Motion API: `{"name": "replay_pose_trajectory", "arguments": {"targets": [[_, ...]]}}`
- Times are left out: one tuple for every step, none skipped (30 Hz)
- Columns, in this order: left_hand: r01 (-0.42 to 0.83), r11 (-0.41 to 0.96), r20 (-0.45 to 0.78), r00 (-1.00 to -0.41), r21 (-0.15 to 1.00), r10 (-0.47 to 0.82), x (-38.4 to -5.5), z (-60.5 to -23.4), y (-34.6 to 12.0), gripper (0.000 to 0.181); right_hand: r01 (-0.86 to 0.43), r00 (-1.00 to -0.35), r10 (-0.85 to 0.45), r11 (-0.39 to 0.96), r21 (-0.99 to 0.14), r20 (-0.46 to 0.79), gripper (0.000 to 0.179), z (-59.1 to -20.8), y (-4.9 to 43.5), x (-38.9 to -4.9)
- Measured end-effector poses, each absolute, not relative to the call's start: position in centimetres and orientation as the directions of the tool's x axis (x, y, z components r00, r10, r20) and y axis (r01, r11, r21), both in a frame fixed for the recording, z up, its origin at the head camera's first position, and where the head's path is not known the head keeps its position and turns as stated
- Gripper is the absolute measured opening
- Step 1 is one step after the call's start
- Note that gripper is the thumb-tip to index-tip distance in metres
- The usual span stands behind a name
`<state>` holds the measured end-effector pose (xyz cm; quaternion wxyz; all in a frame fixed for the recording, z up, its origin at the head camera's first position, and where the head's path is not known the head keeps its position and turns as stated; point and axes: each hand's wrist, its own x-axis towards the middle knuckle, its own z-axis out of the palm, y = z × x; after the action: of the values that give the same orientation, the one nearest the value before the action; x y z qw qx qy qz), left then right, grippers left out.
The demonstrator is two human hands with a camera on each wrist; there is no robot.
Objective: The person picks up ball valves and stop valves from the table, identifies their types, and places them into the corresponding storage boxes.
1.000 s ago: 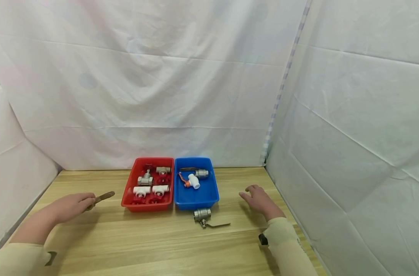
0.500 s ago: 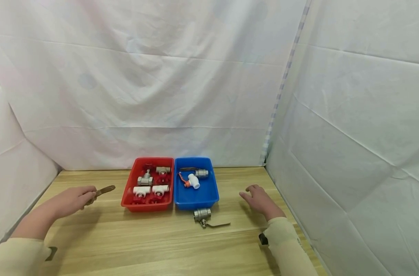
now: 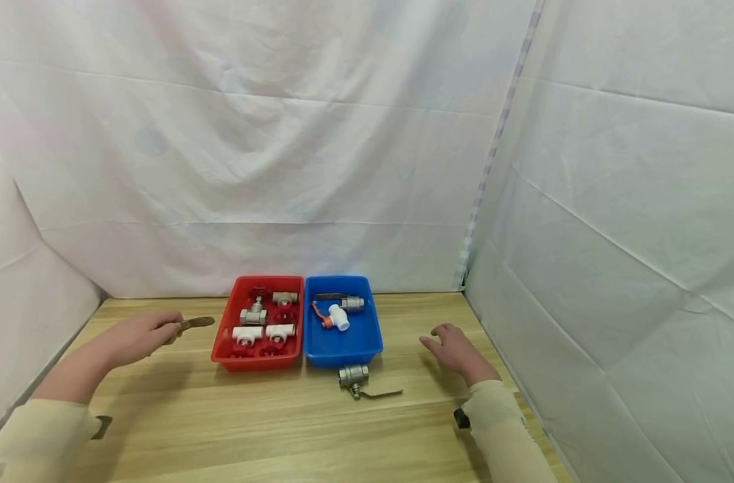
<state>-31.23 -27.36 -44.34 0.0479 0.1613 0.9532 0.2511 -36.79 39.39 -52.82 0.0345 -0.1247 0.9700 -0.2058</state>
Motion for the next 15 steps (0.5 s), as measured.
{"name": "replay_pose_trajectory", "arguments": {"targets": [[0.284, 0.824, -0.012, -0.943, 0.49, 0.332, -31.4, -44.1, -27.2, 0.026, -0.225, -0.967, -0.254, 0.884, -0.409, -0.017, 0.064, -52.8, 39.4, -36.8], [0.286, 0.825, -0.011, -0.943, 0.488, 0.333, -31.5, -44.0, -27.0, 0.026, -0.226, -0.967, -0.256, 0.884, -0.41, -0.018, 0.064, -52.8, 39.4, -36.8], [0.286, 0.826, -0.011, -0.943, 0.486, 0.333, -31.7, -43.8, -26.8, 0.025, -0.224, -0.967, -0.255, 0.885, -0.409, -0.02, 0.065, -52.8, 39.4, -36.9], [0.294, 0.825, -0.007, -0.941, 0.483, 0.339, -31.8, -43.6, -26.6, 0.024, -0.223, -0.967, -0.254, 0.885, -0.408, -0.021, 0.066, -52.8, 39.4, -36.9], [0.295, 0.826, -0.008, -0.94, 0.48, 0.34, -31.9, -43.4, -26.4, 0.024, -0.221, -0.967, -0.252, 0.886, -0.407, -0.024, 0.067, -52.8, 39.4, -36.9], [0.295, 0.826, -0.009, -0.94, 0.48, 0.342, -32.0, -43.3, -26.2, 0.024, -0.218, -0.968, -0.251, 0.888, -0.405, -0.027, 0.067, -52.7, 39.5, -36.9], [0.299, 0.825, -0.009, -0.939, 0.479, 0.345, -32.1, -43.2, -26.1, 0.024, -0.217, -0.968, -0.25, 0.889, -0.403, -0.029, 0.068, -52.7, 39.5, -36.9], [0.302, 0.824, -0.006, -0.938, 0.479, 0.347, -32.2, -43.1, -25.9, 0.025, -0.216, -0.968, -0.249, 0.89, -0.402, -0.031, 0.068, -52.7, 39.5, -36.9], [0.305, 0.824, -0.005, -0.937, 0.477, 0.349, -32.3, -43.0, -25.7, 0.025, -0.214, -0.968, -0.248, 0.89, -0.403, -0.034, 0.069, -52.7, 39.5, -36.9], [0.308, 0.824, -0.004, -0.936, 0.476, 0.352, -32.4, -42.9, -25.6, 0.025, -0.212, -0.968, -0.247, 0.889, -0.405, -0.036, 0.068, -52.7, 39.6, -36.9], [0.312, 0.824, -0.003, -0.935, 0.473, 0.355, -32.5, -42.8, -25.4, 0.025, -0.21, -0.969, -0.246, 0.889, -0.408, -0.037, 0.068, -52.7, 39.6, -36.9], [0.315, 0.822, -0.003, -0.933, 0.474, 0.359, -32.6, -42.7, -25.3, 0.025, -0.208, -0.969, -0.245, 0.888, -0.41, -0.039, 0.068, -52.7, 39.6, -36.9], [0.317, 0.82, -0.003, -0.932, 0.476, 0.362, -32.7, -42.6, -25.1, 0.025, -0.208, -0.969, -0.245, 0.887, -0.411, -0.037, 0.068, -52.6, 39.6, -36.9], [0.321, 0.819, -0.002, -0.931, 0.476, 0.366, -32.8, -42.5, -25.0, 0.025, -0.208, -0.969, -0.245, 0.887, -0.413, -0.037, 0.068, -52.6, 39.5, -36.9], [0.325, 0.816, -0.001, -0.929, 0.478, 0.37, -32.9, -42.3, -24.8, 0.024, -0.21, -0.969, -0.246, 0.887, -0.411, -0.037, 0.069, -52.6, 39.5, -36.9]]}}
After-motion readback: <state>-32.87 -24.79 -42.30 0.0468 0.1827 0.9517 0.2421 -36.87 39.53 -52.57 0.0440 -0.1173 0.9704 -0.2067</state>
